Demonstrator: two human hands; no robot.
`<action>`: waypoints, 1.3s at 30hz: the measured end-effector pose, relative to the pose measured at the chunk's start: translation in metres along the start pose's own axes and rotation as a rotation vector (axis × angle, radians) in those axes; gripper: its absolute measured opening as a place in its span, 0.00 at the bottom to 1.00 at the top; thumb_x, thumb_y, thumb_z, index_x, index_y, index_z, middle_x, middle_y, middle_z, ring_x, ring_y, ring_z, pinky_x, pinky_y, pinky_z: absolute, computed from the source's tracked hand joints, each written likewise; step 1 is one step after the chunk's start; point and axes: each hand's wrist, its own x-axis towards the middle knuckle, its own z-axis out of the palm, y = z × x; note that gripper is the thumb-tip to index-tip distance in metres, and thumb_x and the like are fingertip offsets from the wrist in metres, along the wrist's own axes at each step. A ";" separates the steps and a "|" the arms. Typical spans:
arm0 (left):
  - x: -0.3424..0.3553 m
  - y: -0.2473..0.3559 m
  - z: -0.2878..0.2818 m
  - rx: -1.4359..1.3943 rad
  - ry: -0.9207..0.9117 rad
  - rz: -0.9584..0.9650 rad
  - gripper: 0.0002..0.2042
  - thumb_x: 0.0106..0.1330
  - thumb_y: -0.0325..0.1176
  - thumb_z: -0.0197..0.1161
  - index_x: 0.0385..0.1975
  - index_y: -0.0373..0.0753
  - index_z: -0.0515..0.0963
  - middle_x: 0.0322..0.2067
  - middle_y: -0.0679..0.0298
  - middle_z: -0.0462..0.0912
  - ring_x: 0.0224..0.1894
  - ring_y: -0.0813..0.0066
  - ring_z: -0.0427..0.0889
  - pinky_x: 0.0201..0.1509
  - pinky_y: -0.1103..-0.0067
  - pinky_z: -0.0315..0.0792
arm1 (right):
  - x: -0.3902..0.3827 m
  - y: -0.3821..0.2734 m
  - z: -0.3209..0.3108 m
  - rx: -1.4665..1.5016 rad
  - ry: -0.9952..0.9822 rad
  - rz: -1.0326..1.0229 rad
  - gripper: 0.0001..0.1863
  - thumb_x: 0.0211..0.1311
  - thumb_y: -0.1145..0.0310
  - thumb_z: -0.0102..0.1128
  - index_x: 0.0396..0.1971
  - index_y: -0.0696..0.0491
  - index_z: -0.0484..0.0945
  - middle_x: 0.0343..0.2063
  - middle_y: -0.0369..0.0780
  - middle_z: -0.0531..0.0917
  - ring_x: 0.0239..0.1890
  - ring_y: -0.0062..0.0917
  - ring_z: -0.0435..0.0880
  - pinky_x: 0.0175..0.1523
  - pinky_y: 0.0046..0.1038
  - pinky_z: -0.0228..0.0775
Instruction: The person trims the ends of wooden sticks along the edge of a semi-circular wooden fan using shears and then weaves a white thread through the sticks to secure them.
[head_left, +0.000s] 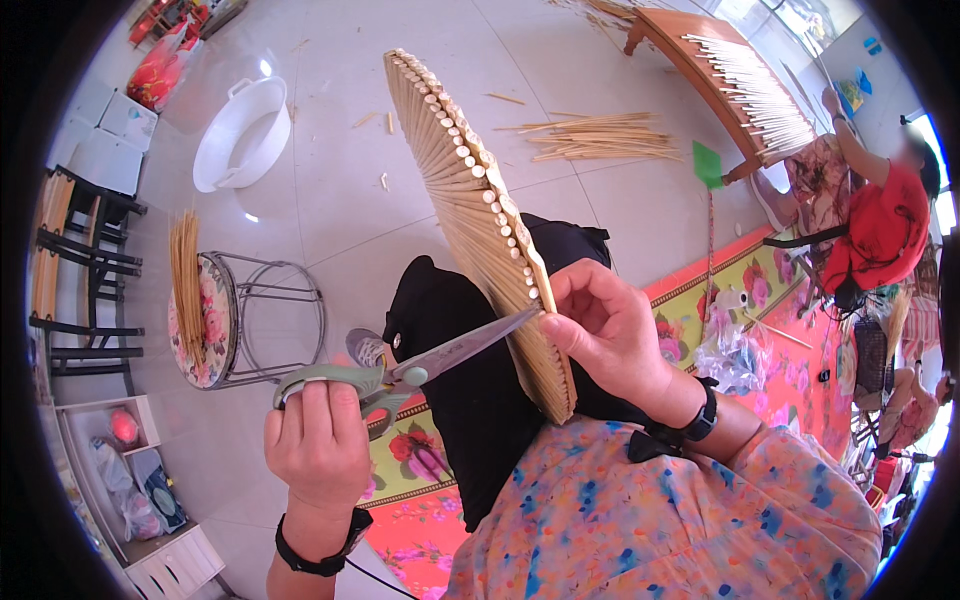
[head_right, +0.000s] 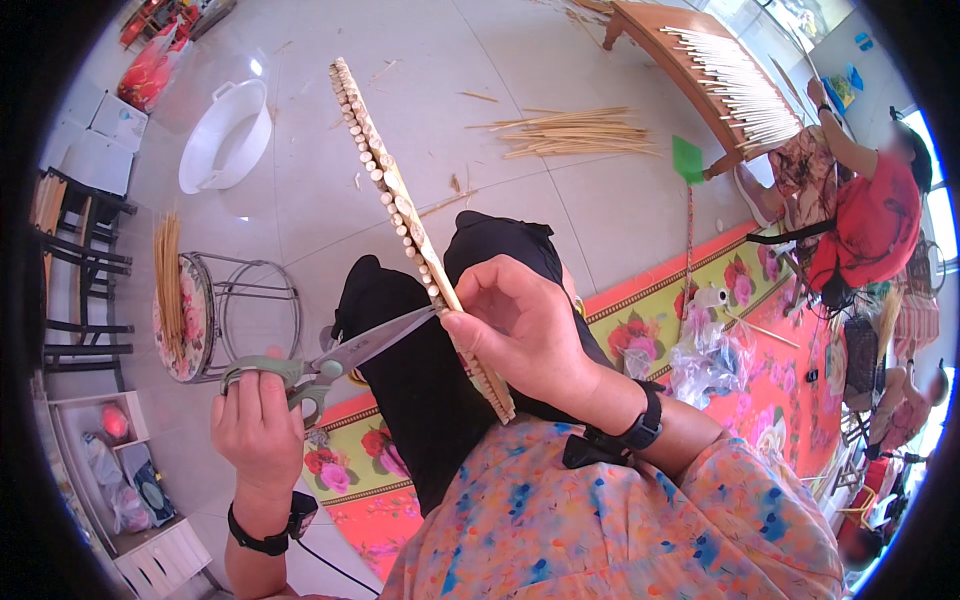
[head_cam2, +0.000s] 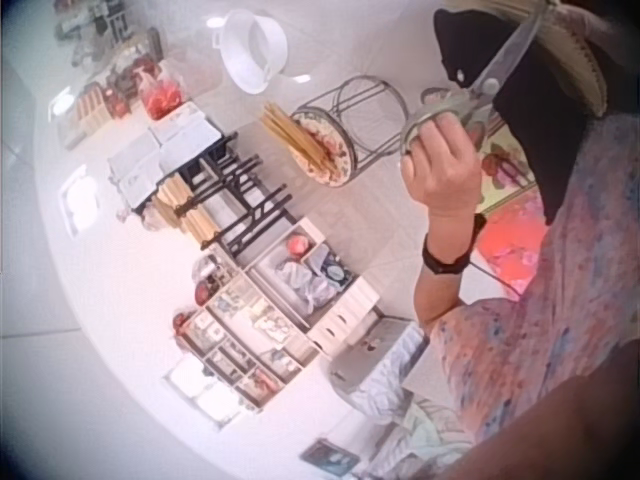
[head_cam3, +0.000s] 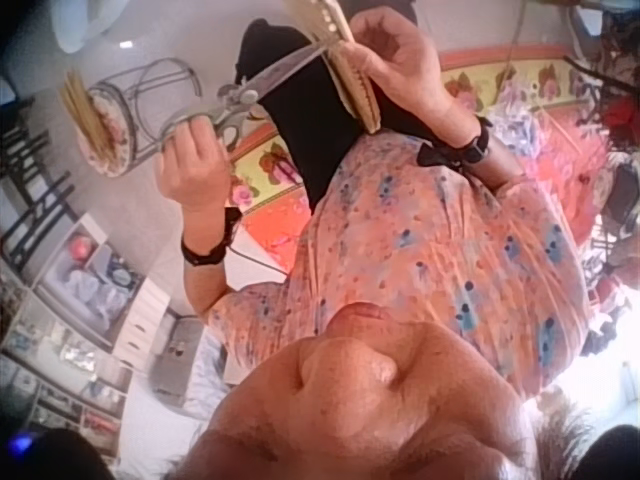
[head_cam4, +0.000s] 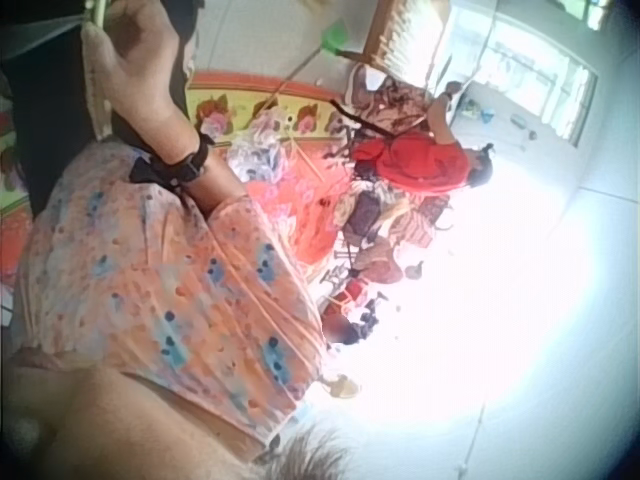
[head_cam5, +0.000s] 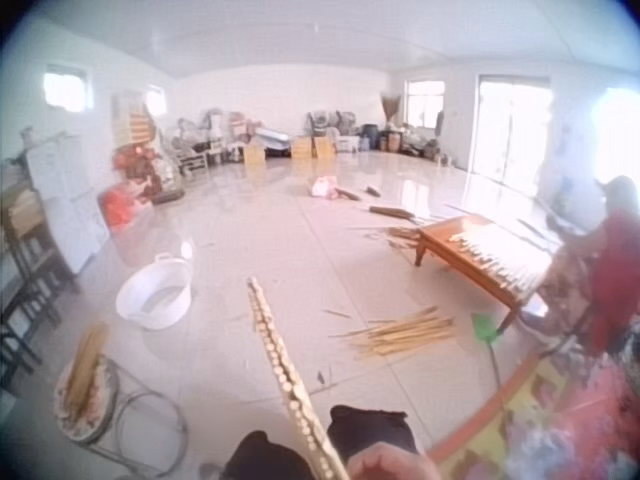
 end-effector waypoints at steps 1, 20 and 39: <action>0.002 0.000 -0.001 0.023 0.022 0.013 0.13 0.59 0.29 0.60 0.44 0.33 0.79 0.34 0.59 0.79 0.31 0.64 0.80 0.30 0.72 0.64 | 0.000 0.000 0.000 0.005 0.001 0.004 0.09 0.65 0.81 0.58 0.42 0.62 0.68 0.32 0.36 0.76 0.31 0.16 0.77 0.35 0.20 0.73; 0.014 -0.005 -0.005 0.124 0.146 0.076 0.04 0.60 0.26 0.65 0.33 0.35 0.80 0.27 0.65 0.78 0.24 0.74 0.76 0.24 0.78 0.57 | 0.000 0.000 0.001 -0.002 0.018 0.028 0.10 0.65 0.80 0.59 0.41 0.61 0.69 0.33 0.36 0.76 0.33 0.15 0.77 0.37 0.19 0.72; 0.086 -0.029 -0.079 0.445 0.211 0.405 0.06 0.58 0.30 0.71 0.27 0.39 0.79 0.25 0.64 0.76 0.27 0.71 0.77 0.27 0.77 0.63 | -0.001 -0.001 0.005 -0.080 0.062 0.052 0.11 0.62 0.80 0.63 0.40 0.60 0.70 0.30 0.34 0.77 0.31 0.12 0.77 0.35 0.16 0.72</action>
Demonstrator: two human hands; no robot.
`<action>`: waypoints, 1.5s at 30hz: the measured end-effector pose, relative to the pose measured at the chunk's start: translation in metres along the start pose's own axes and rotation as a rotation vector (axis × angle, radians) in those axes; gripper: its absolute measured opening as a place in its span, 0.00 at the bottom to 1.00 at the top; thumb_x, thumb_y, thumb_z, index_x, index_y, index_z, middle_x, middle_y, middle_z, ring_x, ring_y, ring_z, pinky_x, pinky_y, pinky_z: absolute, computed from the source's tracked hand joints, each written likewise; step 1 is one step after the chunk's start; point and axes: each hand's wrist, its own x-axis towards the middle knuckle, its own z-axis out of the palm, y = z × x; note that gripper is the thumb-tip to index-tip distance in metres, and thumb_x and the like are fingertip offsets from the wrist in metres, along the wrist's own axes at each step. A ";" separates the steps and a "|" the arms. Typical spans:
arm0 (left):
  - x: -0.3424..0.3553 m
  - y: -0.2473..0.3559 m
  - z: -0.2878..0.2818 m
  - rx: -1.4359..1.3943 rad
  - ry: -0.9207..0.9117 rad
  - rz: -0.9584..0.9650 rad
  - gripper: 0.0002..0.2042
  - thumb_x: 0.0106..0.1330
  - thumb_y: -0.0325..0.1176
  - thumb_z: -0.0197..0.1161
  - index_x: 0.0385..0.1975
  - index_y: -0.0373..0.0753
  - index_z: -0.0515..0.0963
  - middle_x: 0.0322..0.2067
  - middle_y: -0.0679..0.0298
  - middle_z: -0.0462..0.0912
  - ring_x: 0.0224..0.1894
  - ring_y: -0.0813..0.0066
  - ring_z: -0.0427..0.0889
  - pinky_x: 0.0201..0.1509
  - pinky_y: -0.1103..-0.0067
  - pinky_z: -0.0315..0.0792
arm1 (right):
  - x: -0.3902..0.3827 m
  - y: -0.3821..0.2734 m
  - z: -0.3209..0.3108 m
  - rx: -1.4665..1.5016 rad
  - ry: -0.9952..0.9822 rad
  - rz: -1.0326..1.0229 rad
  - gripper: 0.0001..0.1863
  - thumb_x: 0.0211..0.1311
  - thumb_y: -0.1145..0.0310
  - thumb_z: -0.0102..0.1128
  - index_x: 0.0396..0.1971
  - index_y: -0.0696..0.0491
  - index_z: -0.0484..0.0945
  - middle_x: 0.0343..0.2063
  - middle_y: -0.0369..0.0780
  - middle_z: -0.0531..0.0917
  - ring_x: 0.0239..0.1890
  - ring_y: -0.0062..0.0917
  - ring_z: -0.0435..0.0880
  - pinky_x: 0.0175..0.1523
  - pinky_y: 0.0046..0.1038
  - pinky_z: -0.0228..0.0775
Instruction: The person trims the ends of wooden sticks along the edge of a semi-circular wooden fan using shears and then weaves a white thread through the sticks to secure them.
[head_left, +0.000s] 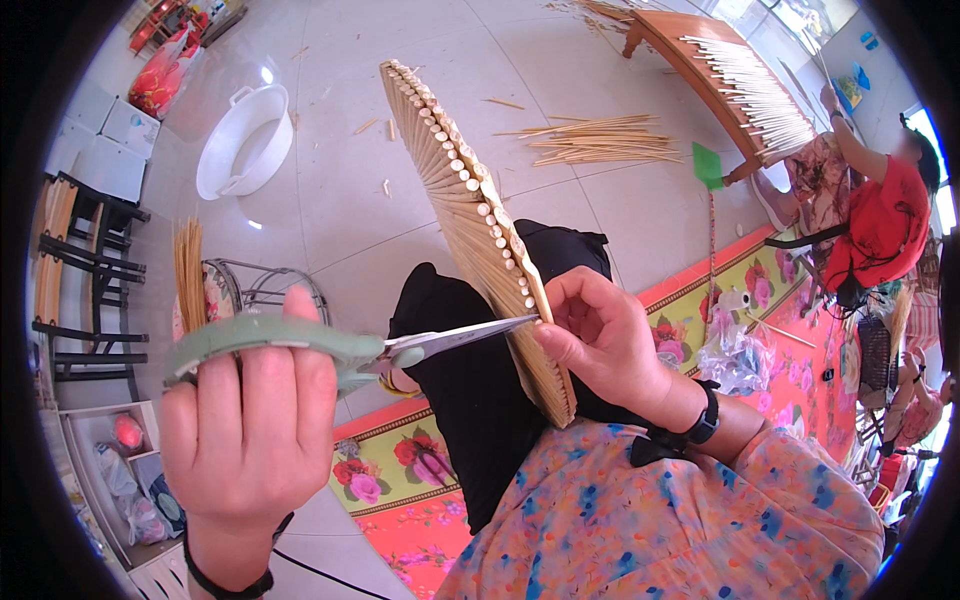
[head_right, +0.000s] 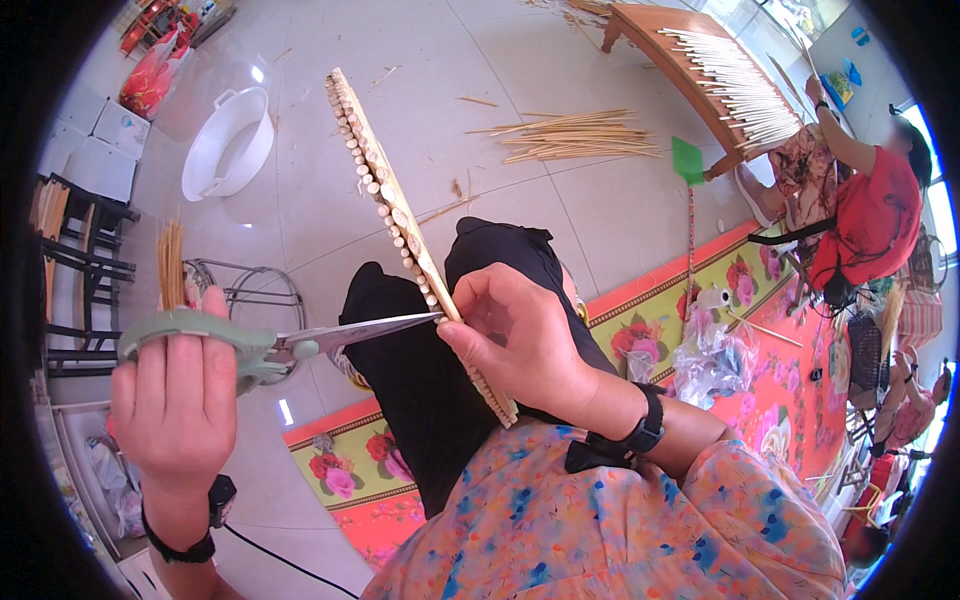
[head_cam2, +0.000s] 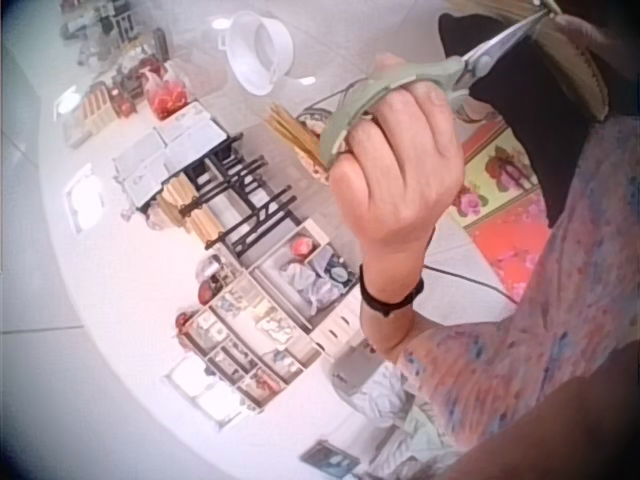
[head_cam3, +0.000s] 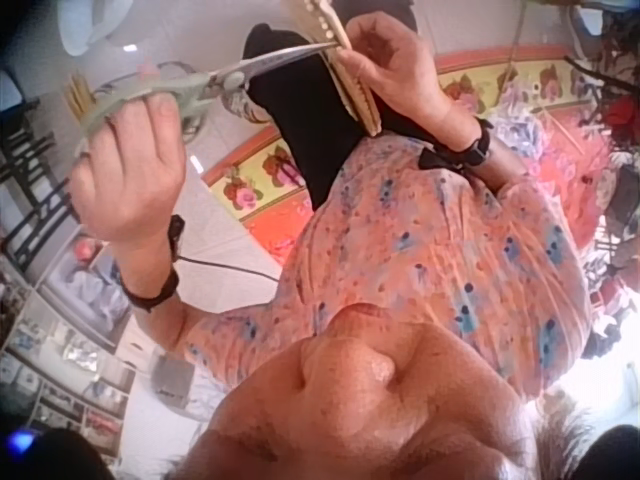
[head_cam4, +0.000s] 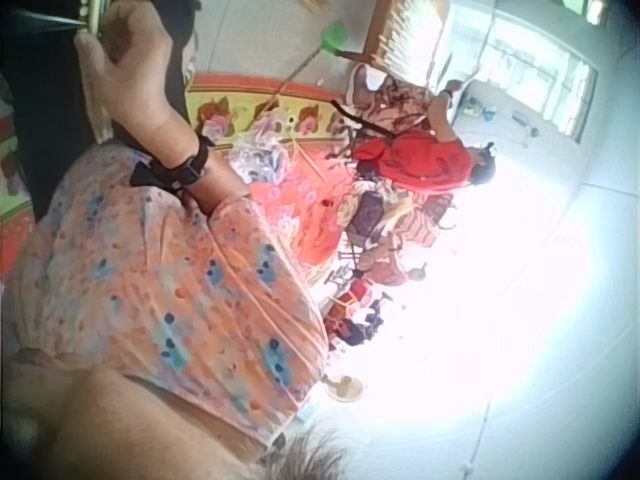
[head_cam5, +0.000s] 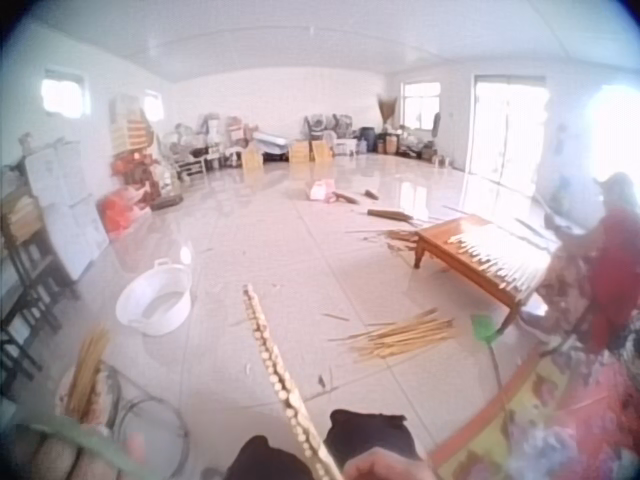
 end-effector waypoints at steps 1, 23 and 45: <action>0.004 -0.002 -0.002 0.015 0.006 0.023 0.07 0.59 0.29 0.69 0.26 0.38 0.77 0.24 0.64 0.74 0.27 0.71 0.76 0.28 0.77 0.63 | 0.000 0.001 0.000 0.006 0.002 -0.001 0.11 0.62 0.80 0.63 0.40 0.60 0.70 0.30 0.34 0.77 0.31 0.11 0.77 0.35 0.16 0.72; -0.077 0.060 0.042 -1.038 -0.341 -0.704 0.23 0.45 0.20 0.66 0.46 0.34 0.76 0.30 0.56 0.78 0.32 0.57 0.79 0.37 0.70 0.72 | 0.001 0.007 -0.003 -0.028 0.004 -0.015 0.10 0.59 0.77 0.68 0.37 0.59 0.74 0.29 0.33 0.78 0.29 0.11 0.77 0.33 0.16 0.72; -0.073 0.069 0.037 -0.376 -0.113 -0.331 0.19 0.52 0.25 0.59 0.46 0.32 0.79 0.34 0.59 0.78 0.29 0.65 0.76 0.29 0.72 0.63 | -0.002 0.003 -0.001 0.023 -0.067 -0.034 0.10 0.65 0.80 0.59 0.42 0.61 0.70 0.33 0.35 0.76 0.33 0.14 0.78 0.37 0.18 0.73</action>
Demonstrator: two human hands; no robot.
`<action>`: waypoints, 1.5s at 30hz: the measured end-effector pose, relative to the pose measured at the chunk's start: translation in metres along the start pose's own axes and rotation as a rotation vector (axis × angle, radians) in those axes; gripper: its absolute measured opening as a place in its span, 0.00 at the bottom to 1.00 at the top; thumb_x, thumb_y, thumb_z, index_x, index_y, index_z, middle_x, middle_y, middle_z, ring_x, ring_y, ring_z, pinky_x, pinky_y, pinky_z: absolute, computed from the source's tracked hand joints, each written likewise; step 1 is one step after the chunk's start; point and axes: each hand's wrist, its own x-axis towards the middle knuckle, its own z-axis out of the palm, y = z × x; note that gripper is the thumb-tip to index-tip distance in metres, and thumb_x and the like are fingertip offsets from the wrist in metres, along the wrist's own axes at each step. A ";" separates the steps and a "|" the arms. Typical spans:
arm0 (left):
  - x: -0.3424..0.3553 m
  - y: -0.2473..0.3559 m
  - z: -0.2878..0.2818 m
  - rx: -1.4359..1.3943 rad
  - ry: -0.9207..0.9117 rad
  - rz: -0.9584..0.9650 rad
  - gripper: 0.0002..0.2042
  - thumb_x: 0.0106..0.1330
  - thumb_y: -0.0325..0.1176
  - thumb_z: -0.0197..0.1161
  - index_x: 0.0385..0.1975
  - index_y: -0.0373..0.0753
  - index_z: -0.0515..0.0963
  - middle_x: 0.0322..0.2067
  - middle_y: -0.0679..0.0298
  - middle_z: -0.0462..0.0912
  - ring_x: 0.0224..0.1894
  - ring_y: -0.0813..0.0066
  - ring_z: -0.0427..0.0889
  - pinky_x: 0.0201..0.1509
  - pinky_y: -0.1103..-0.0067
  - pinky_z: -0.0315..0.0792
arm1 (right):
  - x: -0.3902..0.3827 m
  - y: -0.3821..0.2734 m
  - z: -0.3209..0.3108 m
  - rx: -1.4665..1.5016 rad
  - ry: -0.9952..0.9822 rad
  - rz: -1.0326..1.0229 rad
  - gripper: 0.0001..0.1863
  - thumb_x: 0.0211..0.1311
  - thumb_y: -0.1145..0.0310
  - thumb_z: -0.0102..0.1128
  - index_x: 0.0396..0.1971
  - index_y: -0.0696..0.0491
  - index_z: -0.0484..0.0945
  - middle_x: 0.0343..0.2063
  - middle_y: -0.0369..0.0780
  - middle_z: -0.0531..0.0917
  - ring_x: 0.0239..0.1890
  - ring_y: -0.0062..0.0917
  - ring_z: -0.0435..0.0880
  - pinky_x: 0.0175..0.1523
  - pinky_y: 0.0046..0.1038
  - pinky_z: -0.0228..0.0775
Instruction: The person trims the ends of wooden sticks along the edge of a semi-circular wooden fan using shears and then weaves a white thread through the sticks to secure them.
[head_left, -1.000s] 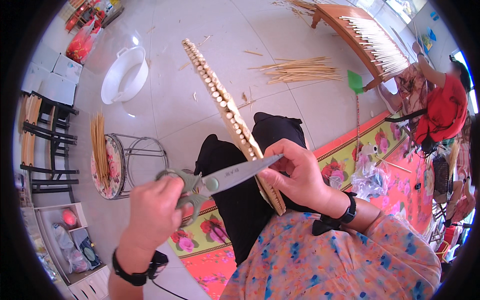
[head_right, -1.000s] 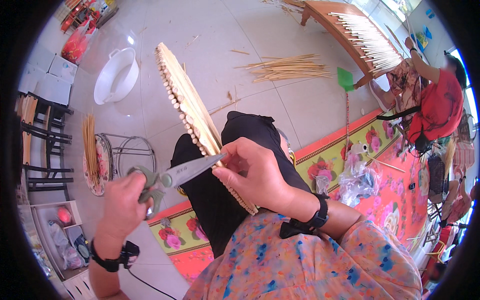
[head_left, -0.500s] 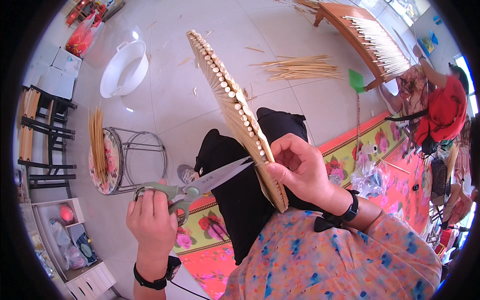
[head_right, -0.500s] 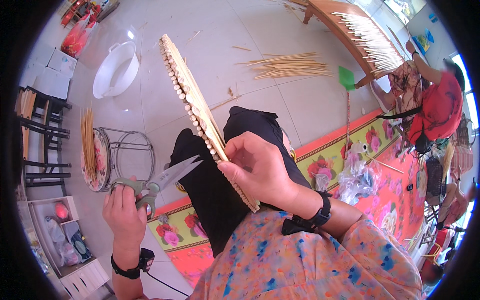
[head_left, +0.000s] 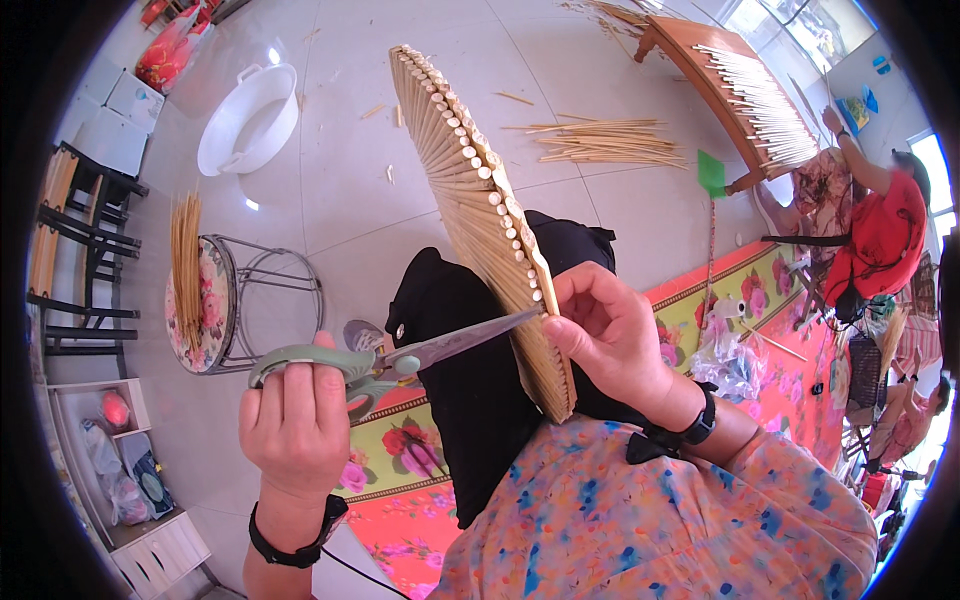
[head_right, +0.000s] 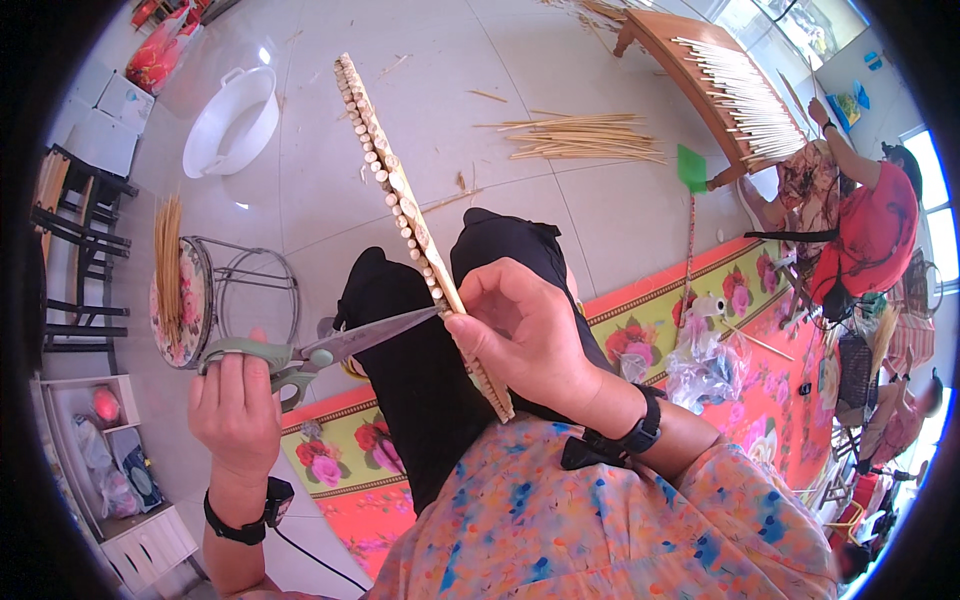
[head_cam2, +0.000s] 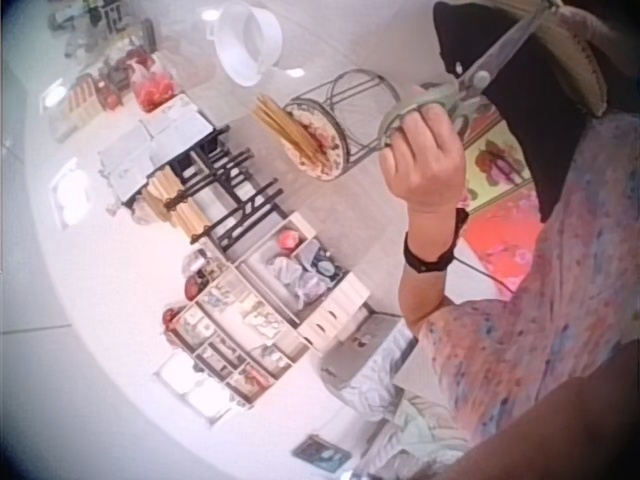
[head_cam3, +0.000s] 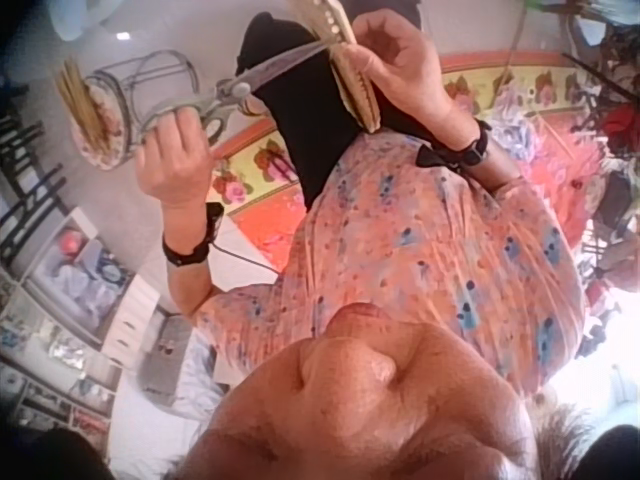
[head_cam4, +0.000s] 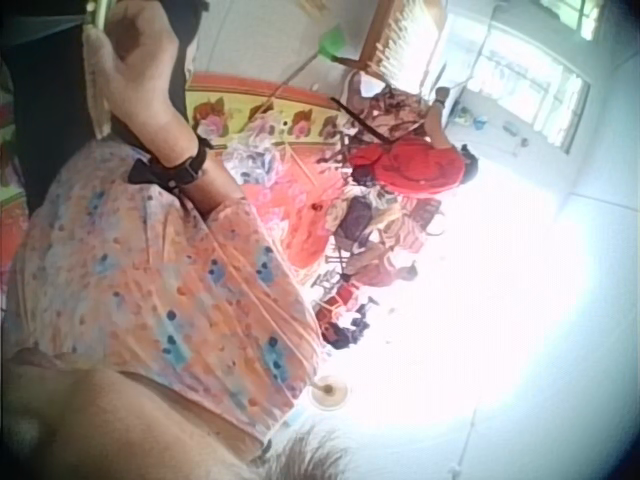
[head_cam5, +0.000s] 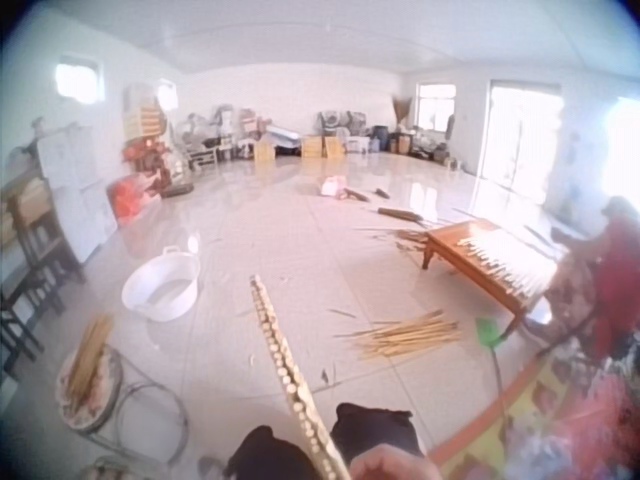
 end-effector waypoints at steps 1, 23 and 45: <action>0.004 0.000 0.000 0.035 0.032 0.016 0.12 0.56 0.26 0.62 0.41 0.34 0.80 0.31 0.62 0.78 0.28 0.70 0.76 0.27 0.75 0.61 | 0.000 0.000 0.000 -0.002 0.000 0.002 0.10 0.65 0.80 0.59 0.42 0.61 0.70 0.33 0.35 0.76 0.33 0.14 0.78 0.37 0.18 0.73; 0.019 -0.001 -0.008 0.113 0.091 0.067 0.05 0.60 0.27 0.66 0.34 0.36 0.81 0.25 0.67 0.77 0.25 0.75 0.76 0.25 0.79 0.58 | 0.000 -0.001 -0.002 0.020 -0.006 0.009 0.10 0.65 0.79 0.59 0.42 0.61 0.69 0.33 0.35 0.76 0.33 0.14 0.78 0.37 0.18 0.72; 0.021 -0.001 -0.011 0.116 0.069 0.060 0.05 0.59 0.26 0.67 0.33 0.37 0.80 0.24 0.67 0.76 0.24 0.77 0.74 0.24 0.79 0.56 | -0.001 0.000 -0.004 0.029 -0.002 0.015 0.10 0.66 0.78 0.59 0.43 0.61 0.69 0.33 0.36 0.76 0.33 0.15 0.78 0.38 0.19 0.73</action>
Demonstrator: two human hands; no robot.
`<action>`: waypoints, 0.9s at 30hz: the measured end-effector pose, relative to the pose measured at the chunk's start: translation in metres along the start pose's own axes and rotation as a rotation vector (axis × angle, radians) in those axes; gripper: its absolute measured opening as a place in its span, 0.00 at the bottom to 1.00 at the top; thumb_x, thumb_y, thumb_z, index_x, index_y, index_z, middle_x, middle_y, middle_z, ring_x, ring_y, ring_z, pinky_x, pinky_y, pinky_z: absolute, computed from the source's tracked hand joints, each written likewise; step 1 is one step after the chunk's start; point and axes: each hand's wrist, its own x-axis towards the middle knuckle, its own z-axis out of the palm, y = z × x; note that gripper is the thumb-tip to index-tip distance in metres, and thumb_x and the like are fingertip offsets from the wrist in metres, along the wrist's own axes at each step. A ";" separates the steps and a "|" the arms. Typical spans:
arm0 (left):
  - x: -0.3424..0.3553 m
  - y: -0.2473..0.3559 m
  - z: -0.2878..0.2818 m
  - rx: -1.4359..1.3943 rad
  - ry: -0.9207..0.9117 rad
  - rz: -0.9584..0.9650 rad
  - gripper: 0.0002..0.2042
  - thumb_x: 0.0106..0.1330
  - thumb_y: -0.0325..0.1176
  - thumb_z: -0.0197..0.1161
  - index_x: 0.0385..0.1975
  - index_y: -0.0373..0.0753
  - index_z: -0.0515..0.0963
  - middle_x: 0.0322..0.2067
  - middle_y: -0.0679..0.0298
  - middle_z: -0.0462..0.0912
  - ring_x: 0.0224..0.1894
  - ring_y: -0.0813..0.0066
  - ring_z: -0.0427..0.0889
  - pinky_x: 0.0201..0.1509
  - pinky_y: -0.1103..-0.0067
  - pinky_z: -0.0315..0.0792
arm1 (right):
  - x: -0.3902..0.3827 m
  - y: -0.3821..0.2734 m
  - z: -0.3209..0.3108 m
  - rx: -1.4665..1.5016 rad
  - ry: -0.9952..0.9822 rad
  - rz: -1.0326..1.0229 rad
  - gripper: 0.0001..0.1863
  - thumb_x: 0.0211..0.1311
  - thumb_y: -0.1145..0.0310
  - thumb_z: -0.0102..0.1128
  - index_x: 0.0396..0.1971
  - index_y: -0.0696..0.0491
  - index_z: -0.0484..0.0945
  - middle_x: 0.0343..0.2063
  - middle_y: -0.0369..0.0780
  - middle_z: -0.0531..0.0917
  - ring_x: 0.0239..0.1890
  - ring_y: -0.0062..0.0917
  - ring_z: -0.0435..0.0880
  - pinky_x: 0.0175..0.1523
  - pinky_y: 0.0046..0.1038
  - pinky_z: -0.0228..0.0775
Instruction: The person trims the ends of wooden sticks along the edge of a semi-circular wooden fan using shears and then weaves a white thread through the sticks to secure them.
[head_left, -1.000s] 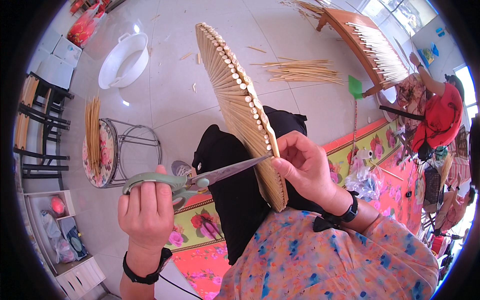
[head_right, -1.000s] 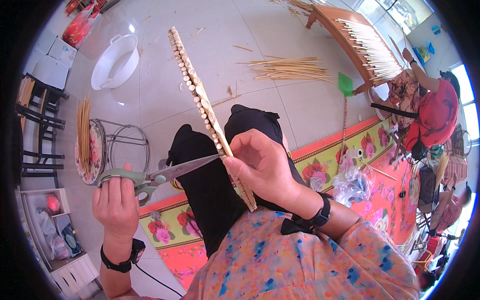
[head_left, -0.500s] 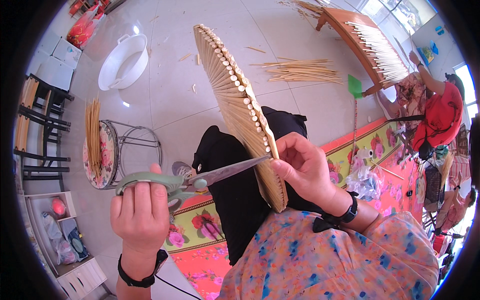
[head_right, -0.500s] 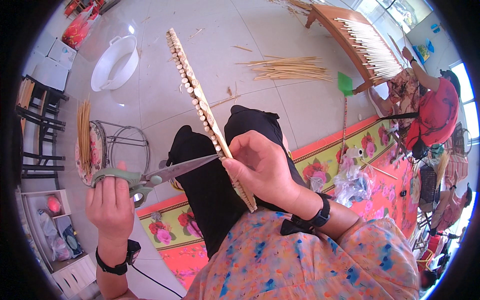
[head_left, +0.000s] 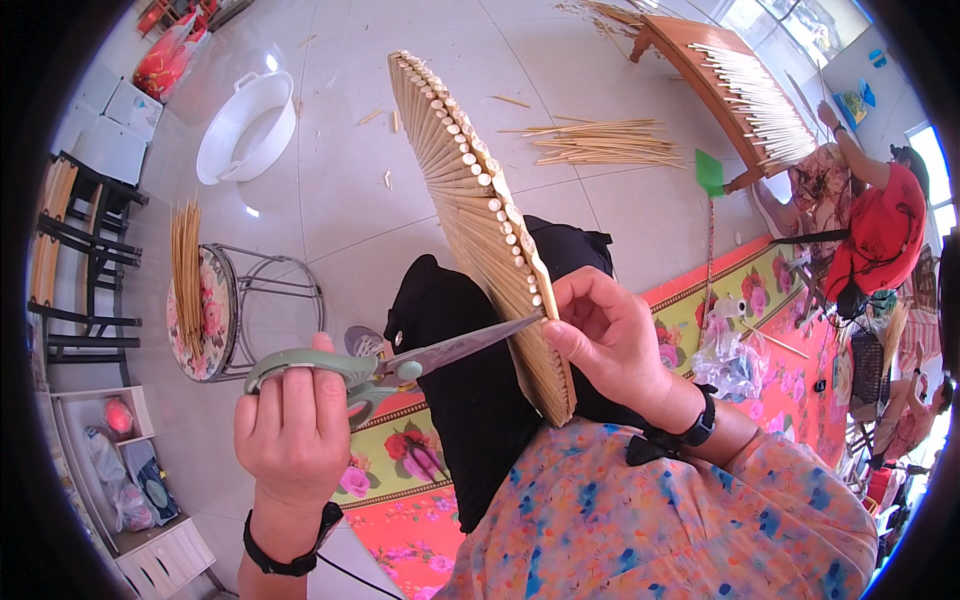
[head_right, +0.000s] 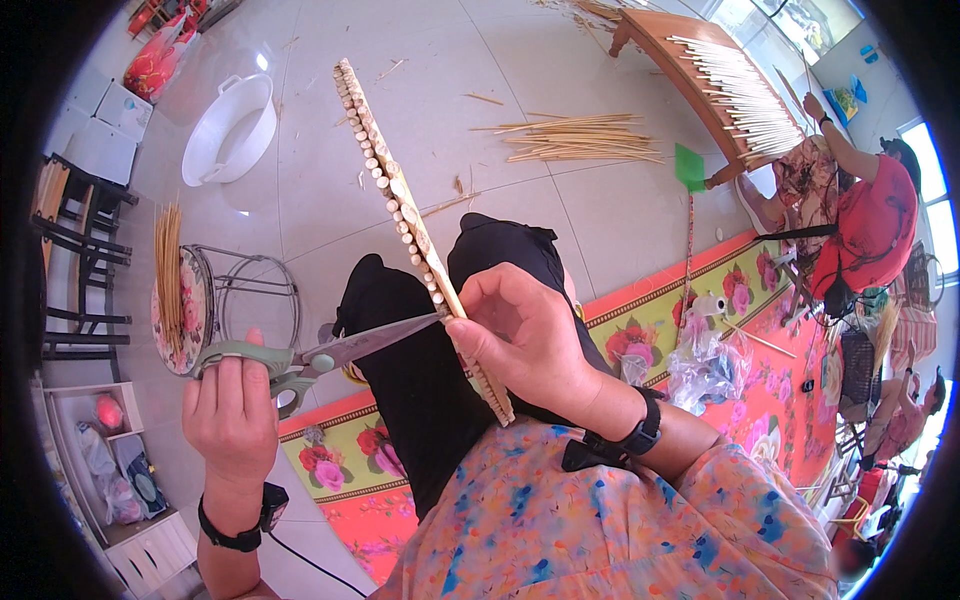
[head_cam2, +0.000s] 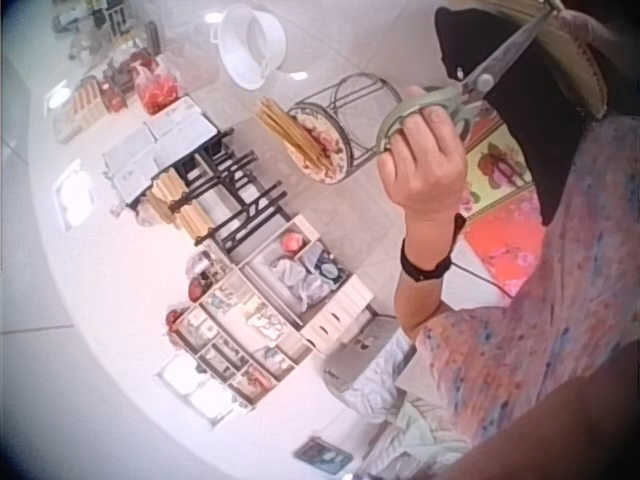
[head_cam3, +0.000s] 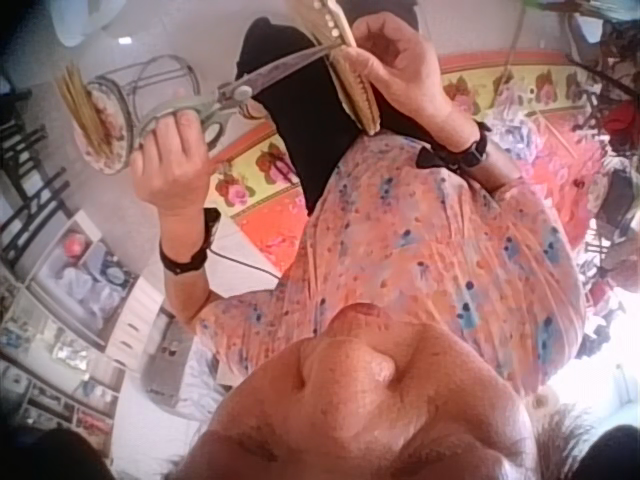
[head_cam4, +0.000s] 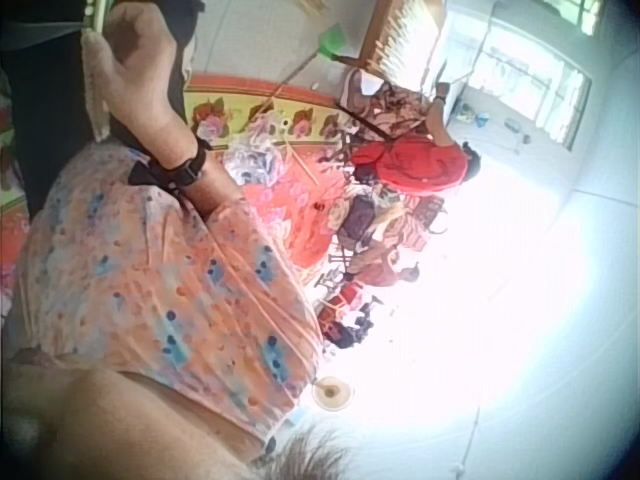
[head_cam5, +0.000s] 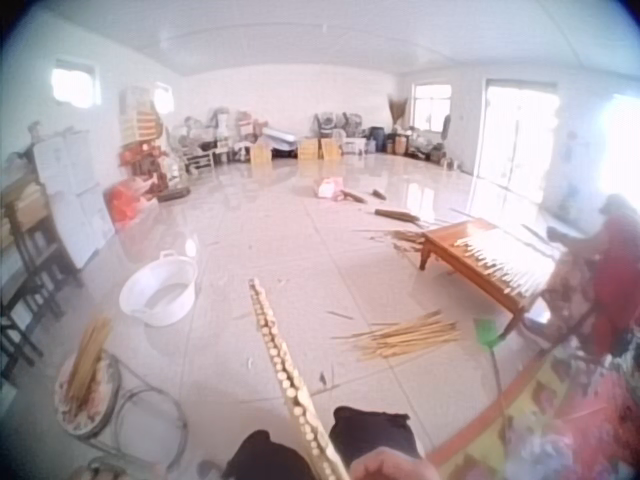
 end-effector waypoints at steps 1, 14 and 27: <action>0.001 -0.001 -0.001 -0.005 -0.004 0.005 0.04 0.58 0.26 0.67 0.32 0.37 0.80 0.25 0.67 0.76 0.24 0.77 0.74 0.24 0.79 0.56 | 0.000 0.000 0.000 0.000 0.000 0.000 0.10 0.66 0.78 0.59 0.43 0.61 0.69 0.33 0.36 0.76 0.33 0.15 0.78 0.38 0.19 0.73; 0.001 0.001 -0.004 -0.189 -0.127 -0.006 0.05 0.55 0.24 0.66 0.30 0.35 0.78 0.26 0.65 0.77 0.22 0.75 0.72 0.24 0.78 0.62 | 0.000 -0.001 0.000 -0.045 0.016 -0.015 0.10 0.66 0.79 0.58 0.43 0.61 0.69 0.32 0.35 0.77 0.32 0.14 0.78 0.36 0.19 0.73; -0.041 0.032 0.019 -1.049 -0.013 -0.795 0.16 0.53 0.20 0.65 0.43 0.34 0.77 0.27 0.61 0.79 0.25 0.72 0.78 0.30 0.78 0.72 | 0.001 0.003 -0.002 -0.094 0.005 -0.022 0.09 0.65 0.79 0.60 0.43 0.60 0.71 0.32 0.34 0.79 0.34 0.13 0.79 0.38 0.18 0.73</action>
